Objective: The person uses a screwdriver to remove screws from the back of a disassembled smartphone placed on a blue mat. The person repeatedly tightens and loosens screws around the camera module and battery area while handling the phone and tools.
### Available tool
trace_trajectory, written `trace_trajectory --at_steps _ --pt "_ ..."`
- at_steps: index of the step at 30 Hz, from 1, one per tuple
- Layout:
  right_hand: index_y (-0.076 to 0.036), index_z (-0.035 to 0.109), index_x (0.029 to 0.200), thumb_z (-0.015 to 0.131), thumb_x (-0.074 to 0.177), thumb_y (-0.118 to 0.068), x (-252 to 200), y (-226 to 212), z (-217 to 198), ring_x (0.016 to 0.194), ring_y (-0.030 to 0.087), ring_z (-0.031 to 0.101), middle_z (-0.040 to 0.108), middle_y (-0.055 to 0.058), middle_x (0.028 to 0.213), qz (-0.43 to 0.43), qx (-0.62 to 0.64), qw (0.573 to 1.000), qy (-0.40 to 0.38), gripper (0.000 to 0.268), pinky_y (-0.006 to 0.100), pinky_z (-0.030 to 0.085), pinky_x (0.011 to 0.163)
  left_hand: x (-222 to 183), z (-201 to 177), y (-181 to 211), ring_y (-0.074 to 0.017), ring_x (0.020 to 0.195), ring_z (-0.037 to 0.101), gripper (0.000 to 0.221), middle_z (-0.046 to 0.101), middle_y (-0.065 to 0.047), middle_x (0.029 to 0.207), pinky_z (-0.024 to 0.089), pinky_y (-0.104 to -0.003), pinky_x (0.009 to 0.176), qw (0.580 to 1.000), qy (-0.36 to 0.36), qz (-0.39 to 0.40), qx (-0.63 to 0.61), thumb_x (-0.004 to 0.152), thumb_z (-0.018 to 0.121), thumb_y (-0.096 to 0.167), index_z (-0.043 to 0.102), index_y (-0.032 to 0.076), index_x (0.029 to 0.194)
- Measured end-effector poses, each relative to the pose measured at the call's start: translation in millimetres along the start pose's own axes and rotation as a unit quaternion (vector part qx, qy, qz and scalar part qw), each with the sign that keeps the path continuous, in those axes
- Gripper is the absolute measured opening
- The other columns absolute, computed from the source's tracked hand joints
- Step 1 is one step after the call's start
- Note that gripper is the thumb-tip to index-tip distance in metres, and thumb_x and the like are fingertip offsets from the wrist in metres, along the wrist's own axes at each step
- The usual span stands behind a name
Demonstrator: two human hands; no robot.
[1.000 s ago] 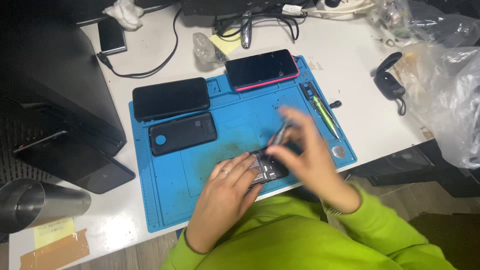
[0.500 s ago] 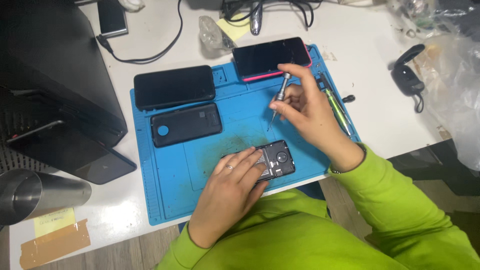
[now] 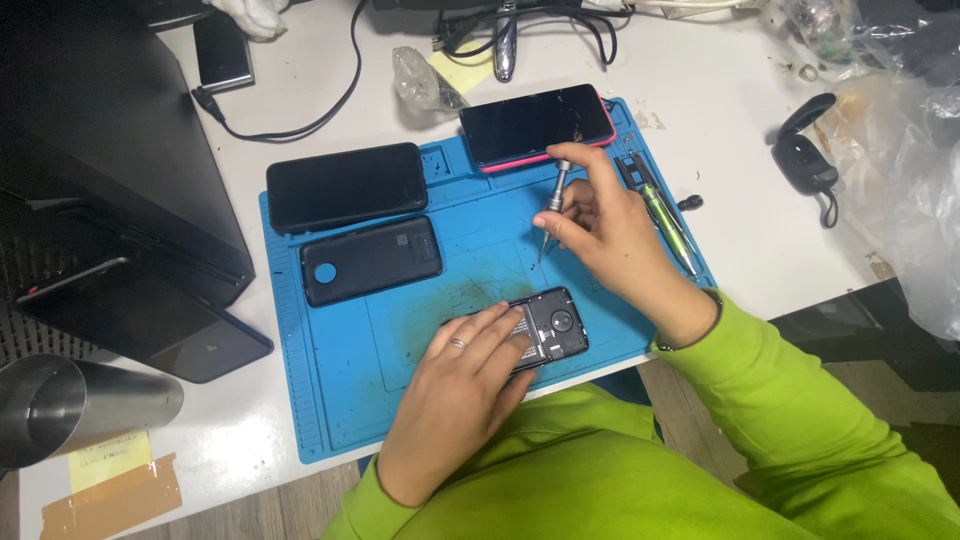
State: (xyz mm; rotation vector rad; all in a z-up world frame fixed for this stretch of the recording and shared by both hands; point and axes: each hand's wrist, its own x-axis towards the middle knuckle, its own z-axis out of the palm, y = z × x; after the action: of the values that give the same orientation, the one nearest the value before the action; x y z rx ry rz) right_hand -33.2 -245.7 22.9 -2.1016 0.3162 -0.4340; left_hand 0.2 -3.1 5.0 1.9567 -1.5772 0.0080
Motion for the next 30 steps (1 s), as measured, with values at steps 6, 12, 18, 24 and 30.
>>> trace_trajectory --at_steps 6,12,18,24,30 --pt "-0.015 0.041 0.147 0.074 0.097 -0.009 -1 -5 -1 0.064 0.010 0.060 0.057 0.001 0.079 -0.005 0.024 1.000 0.010 0.061 0.021 0.051 0.065 -1 1 -2 -0.0357 0.135 0.056 0.034 0.064 -0.018 0.139 0.041 -0.051 0.111 1.000 -0.007 -0.004 0.001 0.095 0.071 0.023 0.065 0.005 0.124" --pt "-0.012 0.025 0.156 0.059 0.102 -0.002 -28 -30 -17 0.100 0.021 0.073 0.073 0.016 0.113 -0.048 0.065 0.997 -0.004 0.065 0.032 0.058 0.097 -2 1 -2 -0.0361 0.134 0.056 0.034 0.065 -0.018 0.139 0.041 -0.051 0.111 1.000 -0.006 -0.004 -0.005 0.096 0.071 0.023 0.066 0.005 0.124" --pt "-0.001 0.038 0.140 0.054 0.103 0.006 -79 0 -21 0.121 0.034 0.071 0.064 0.023 0.129 -0.160 0.110 0.981 0.027 0.041 0.041 0.061 0.113 -1 2 -3 -0.0372 0.133 0.057 0.032 0.065 -0.018 0.138 0.043 -0.052 0.111 1.000 0.007 0.003 0.000 0.095 0.072 0.022 0.066 0.004 0.122" --pt "0.001 0.049 0.117 0.060 0.098 0.010 -122 50 -11 0.125 0.040 0.068 0.061 0.021 0.127 -0.243 0.095 0.962 0.084 0.024 0.047 0.063 0.116 0 3 -1 -0.0366 0.133 0.058 0.031 0.065 -0.018 0.138 0.044 -0.052 0.110 1.000 0.009 0.001 0.001 0.097 0.070 0.021 0.067 0.004 0.123" --pt "-0.001 0.051 0.114 0.064 0.098 -0.001 -150 80 -5 0.123 0.042 0.071 0.062 0.023 0.127 -0.319 0.028 0.944 0.085 0.021 0.048 0.066 0.110 2 3 1 -0.0360 0.132 0.058 0.027 0.066 -0.016 0.136 0.045 -0.051 0.107 1.000 0.022 0.004 0.007 0.097 0.070 0.019 0.067 0.003 0.118"
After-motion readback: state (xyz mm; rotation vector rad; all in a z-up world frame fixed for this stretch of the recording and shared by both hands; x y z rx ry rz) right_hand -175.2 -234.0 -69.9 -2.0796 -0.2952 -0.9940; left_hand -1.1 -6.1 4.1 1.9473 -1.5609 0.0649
